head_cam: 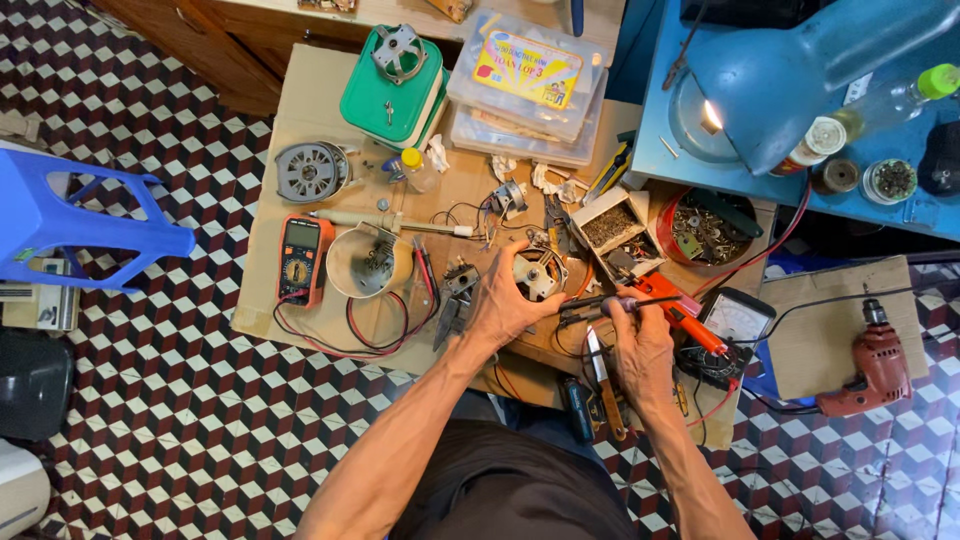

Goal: The person disassembles and reassembles a small electric motor using a cordless drill, pliers, and a screwdriver. They remove screws, separate the motor housing, adjust internal components, and then reassemble the unit on a cluttered workbench.

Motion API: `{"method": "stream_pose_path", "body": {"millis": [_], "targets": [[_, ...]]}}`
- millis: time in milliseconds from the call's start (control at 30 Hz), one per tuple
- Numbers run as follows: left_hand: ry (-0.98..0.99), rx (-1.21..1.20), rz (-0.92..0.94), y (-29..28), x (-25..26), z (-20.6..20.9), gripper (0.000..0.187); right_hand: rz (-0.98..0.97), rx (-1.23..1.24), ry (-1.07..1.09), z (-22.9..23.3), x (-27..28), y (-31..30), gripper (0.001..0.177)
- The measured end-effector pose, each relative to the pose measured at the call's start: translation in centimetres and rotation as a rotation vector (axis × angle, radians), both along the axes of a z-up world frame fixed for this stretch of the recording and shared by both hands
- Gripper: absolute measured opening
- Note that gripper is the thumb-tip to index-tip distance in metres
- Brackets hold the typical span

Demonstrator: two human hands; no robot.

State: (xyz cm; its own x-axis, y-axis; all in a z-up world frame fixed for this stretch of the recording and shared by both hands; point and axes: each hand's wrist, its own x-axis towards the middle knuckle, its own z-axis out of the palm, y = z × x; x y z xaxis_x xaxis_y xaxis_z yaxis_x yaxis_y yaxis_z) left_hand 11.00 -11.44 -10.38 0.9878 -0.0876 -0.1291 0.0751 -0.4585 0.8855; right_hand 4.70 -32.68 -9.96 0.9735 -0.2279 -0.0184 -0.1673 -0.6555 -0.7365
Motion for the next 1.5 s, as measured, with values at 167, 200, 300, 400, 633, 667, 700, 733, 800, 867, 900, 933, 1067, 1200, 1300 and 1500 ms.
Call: {"method": "stream_pose_path", "body": {"millis": [167,200,300,400,633,667,700,733,800,867,900,933,1067,1200,1300,1500], "targets": [[0.092,-0.037,-0.084,0.3,0.1,1.2,0.095,-0.182,0.373,0.267,5.3,-0.2,-0.3,0.031],[0.042,-0.041,-0.112,0.5,-0.1,1.4,0.095,-0.198,0.422,0.264,6.1,-0.6,-0.5,0.032],[-0.133,0.026,-0.186,0.8,-1.2,1.3,0.101,-0.251,0.408,0.474,7.6,-2.3,-1.0,0.037],[-0.032,0.001,-0.171,0.5,-2.4,0.6,0.107,-0.165,0.225,0.608,8.5,-3.6,-1.3,0.044],[0.111,-0.022,-0.128,0.7,-2.7,-0.6,0.109,0.014,0.238,0.574,11.7,-1.2,0.2,0.048],[0.078,-0.011,-0.122,0.8,-2.6,-0.7,0.107,0.051,0.197,0.608,12.2,-0.3,0.6,0.047],[0.047,-0.003,-0.122,0.8,-2.7,-0.8,0.106,0.081,0.153,0.645,12.8,0.3,1.0,0.047],[0.017,0.005,-0.122,0.8,-2.6,-0.9,0.105,0.178,0.099,0.516,13.3,0.8,1.4,0.043],[0.052,0.007,-0.122,1.3,-2.3,-0.9,0.103,0.363,-0.009,0.256,14.0,2.0,2.6,0.036],[0.106,-0.02,-0.126,1.6,-2.0,-0.9,0.102,0.239,-0.141,0.593,14.5,2.9,3.6,0.033],[0.143,-0.046,-0.125,1.6,-1.9,-0.9,0.102,0.17,-0.209,0.76,14.6,3.3,4.0,0.032],[0.179,-0.073,-0.124,1.6,-1.8,-0.9,0.102,0.212,-0.273,0.695,14.6,3.5,4.4,0.031],[0.22,-0.16,-0.141,1.7,-1.4,-1.1,0.104,0.161,-0.277,0.697,14.3,3.8,5.5,0.03],[0.138,-0.148,-0.169,1.5,-1.5,-1.9,0.105,0.291,-0.427,0.291,14.4,2.9,6.1,0.035],[0.156,-0.167,-0.192,1.4,-1.5,-2.6,0.112,0.39,-0.671,0.411,14.8,2.5,6.6,0.036],[0.228,-0.204,-0.215,1.2,-1.7,-3.2,0.113,0.372,-0.647,0.388,15.8,2.4,7.3,0.039]]}}
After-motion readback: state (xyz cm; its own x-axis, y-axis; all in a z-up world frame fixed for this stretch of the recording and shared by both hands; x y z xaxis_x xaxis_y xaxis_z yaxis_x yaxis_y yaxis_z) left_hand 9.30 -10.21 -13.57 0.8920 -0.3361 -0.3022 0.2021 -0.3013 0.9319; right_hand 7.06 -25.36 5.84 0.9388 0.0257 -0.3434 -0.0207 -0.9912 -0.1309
